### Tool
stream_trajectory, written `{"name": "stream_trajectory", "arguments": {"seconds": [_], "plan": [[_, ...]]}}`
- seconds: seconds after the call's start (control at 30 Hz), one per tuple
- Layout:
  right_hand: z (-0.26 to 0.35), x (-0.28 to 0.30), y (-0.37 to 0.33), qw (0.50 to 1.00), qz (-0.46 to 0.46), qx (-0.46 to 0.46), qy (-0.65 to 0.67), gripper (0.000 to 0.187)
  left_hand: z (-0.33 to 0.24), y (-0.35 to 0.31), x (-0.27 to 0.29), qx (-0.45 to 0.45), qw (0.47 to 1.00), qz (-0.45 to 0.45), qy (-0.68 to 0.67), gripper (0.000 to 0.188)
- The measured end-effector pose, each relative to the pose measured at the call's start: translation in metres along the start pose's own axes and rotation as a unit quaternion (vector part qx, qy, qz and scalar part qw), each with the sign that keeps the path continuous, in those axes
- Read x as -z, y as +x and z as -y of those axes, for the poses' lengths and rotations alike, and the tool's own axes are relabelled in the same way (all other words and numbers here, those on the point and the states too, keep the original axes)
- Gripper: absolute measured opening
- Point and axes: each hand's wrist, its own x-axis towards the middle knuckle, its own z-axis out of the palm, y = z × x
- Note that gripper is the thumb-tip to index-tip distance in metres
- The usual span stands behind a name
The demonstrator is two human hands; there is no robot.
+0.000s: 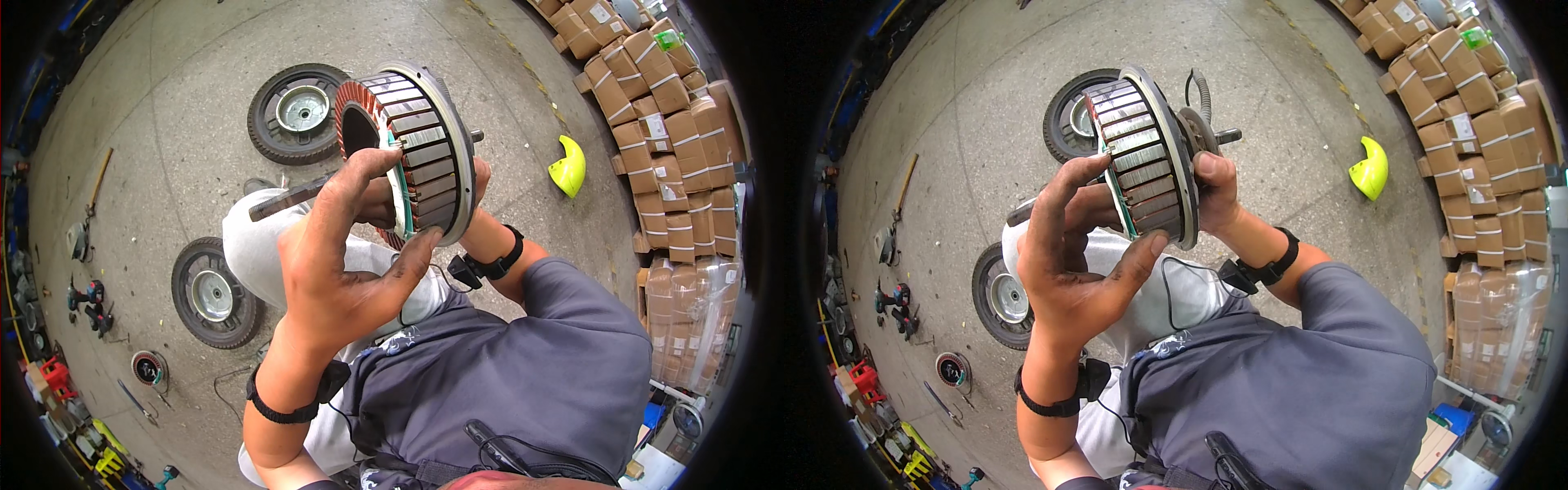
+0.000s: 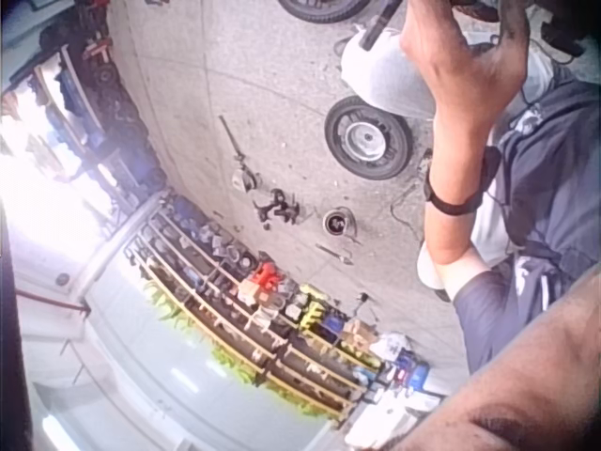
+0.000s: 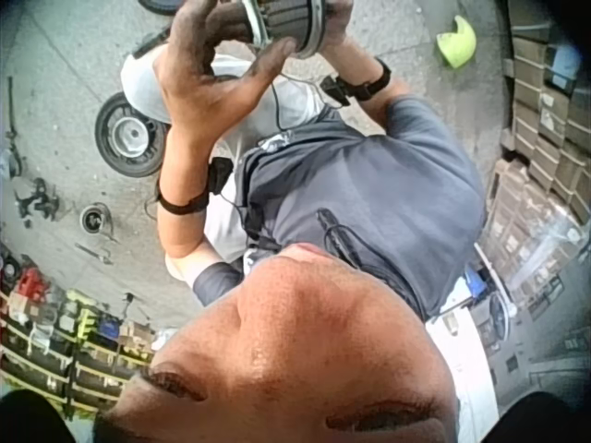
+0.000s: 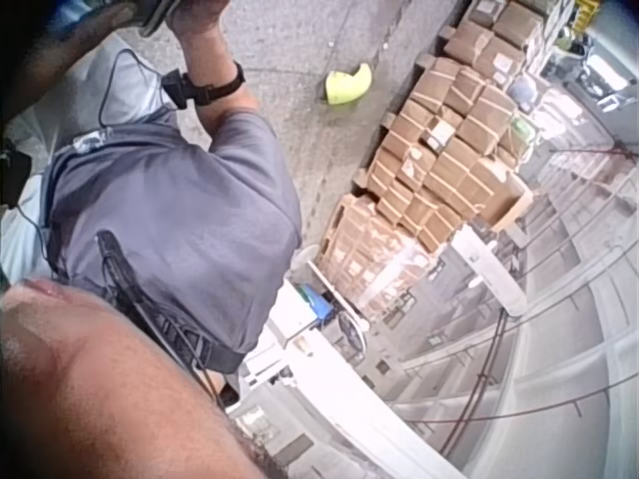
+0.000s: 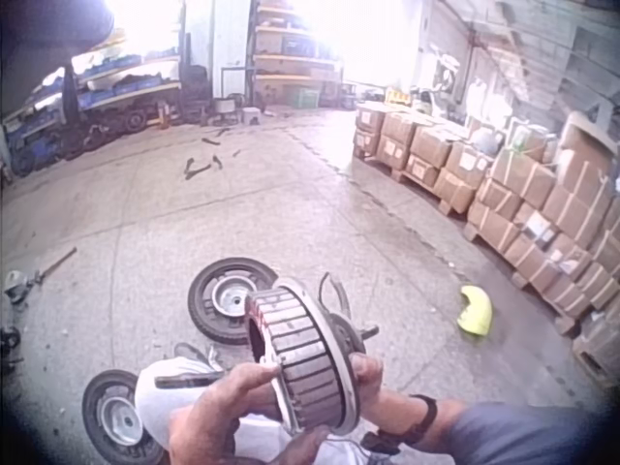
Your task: Disassembling an electric hub motor to inspect or remove the internal stator and wiring.
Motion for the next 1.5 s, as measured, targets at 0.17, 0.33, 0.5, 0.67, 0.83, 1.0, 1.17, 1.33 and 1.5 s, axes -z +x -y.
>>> {"name": "stream_trajectory", "arguments": {"seconds": [0.17,0.33,0.5,0.67,0.83,1.0,1.17,1.33,1.5], "plan": [[-0.001,-0.009,0.003,0.989,-0.056,-0.021,-0.135,0.092,0.0,0.0,0.0,0.017,0.999,-0.004,-0.036,0.073],[-0.005,-0.029,0.014,0.914,-0.168,0.011,-0.369,0.08,0.009,-0.004,-0.009,-0.004,0.998,-0.033,-0.059,0.071],[-0.022,-0.036,0.026,0.967,-0.098,0.039,-0.232,0.08,0.021,-0.01,-0.016,-0.018,0.992,-0.099,-0.08,0.068],[-0.028,-0.043,0.031,0.948,-0.141,0.067,-0.277,0.075,0.025,-0.01,-0.016,-0.042,0.985,-0.166,-0.016,0.043],[-0.028,-0.045,0.032,0.935,-0.153,0.08,-0.31,0.074,0.023,-0.009,-0.017,-0.049,0.983,-0.177,-0.01,0.036],[-0.029,-0.042,0.032,0.937,-0.145,0.078,-0.308,0.074,0.023,-0.011,-0.015,-0.052,0.984,-0.172,0.008,0.032],[-0.027,-0.04,0.029,0.89,-0.196,0.057,-0.408,0.082,0.024,-0.011,-0.011,-0.06,0.984,-0.164,0.023,0.03],[-0.024,-0.037,0.027,0.84,-0.216,0.045,-0.495,0.088,0.021,-0.009,-0.011,-0.079,0.985,-0.15,0.034,0.033],[-0.02,-0.035,0.028,0.91,-0.131,0.044,-0.391,0.082,0.015,-0.006,-0.014,-0.032,0.986,-0.165,-0.022,0.044]]}}
